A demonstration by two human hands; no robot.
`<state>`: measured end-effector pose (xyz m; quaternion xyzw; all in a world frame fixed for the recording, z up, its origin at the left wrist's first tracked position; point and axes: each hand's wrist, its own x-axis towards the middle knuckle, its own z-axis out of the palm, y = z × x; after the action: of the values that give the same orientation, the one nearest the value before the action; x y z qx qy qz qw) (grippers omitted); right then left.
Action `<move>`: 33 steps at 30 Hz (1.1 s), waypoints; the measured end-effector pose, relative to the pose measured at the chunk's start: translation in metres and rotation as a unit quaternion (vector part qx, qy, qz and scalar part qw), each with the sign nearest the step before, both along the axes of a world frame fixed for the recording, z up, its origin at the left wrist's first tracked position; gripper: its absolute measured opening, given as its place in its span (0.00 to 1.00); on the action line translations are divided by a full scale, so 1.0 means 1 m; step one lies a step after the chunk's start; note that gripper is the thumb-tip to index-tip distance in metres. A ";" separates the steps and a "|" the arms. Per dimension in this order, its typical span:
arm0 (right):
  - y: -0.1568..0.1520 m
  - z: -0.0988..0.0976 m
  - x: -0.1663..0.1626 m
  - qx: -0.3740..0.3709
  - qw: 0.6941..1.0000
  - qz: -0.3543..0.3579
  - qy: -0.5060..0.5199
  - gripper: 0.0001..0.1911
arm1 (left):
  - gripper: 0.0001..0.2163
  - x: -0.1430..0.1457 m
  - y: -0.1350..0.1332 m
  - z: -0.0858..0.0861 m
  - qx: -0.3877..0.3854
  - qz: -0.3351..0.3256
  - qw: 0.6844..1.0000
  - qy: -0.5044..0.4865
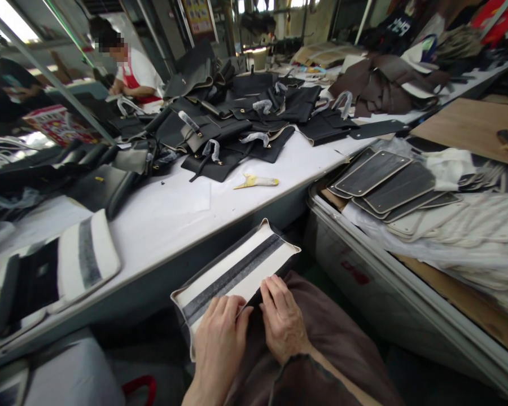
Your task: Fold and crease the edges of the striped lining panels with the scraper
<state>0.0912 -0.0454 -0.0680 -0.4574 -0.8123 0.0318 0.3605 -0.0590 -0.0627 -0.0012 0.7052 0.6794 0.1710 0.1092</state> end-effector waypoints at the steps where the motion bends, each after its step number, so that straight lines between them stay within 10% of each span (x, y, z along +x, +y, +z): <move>1: -0.002 0.001 -0.002 0.000 1.000 0.002 -0.003 0.32 | 0.04 -0.005 -0.006 0.000 0.001 0.005 1.000 0.002; 16: -0.027 0.010 -0.032 0.013 0.996 0.087 -0.025 0.33 | 0.05 -0.038 -0.050 -0.013 0.126 0.142 0.981 -0.041; 33: -0.028 0.022 -0.045 0.069 0.983 0.160 -0.048 0.20 | 0.03 -0.053 -0.067 -0.045 0.206 0.151 0.966 0.045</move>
<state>0.0460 -0.0733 -0.0460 -0.2963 -0.8917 0.0109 0.3420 -0.1124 -0.1293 -0.0466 0.6089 0.7321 0.2899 -0.0963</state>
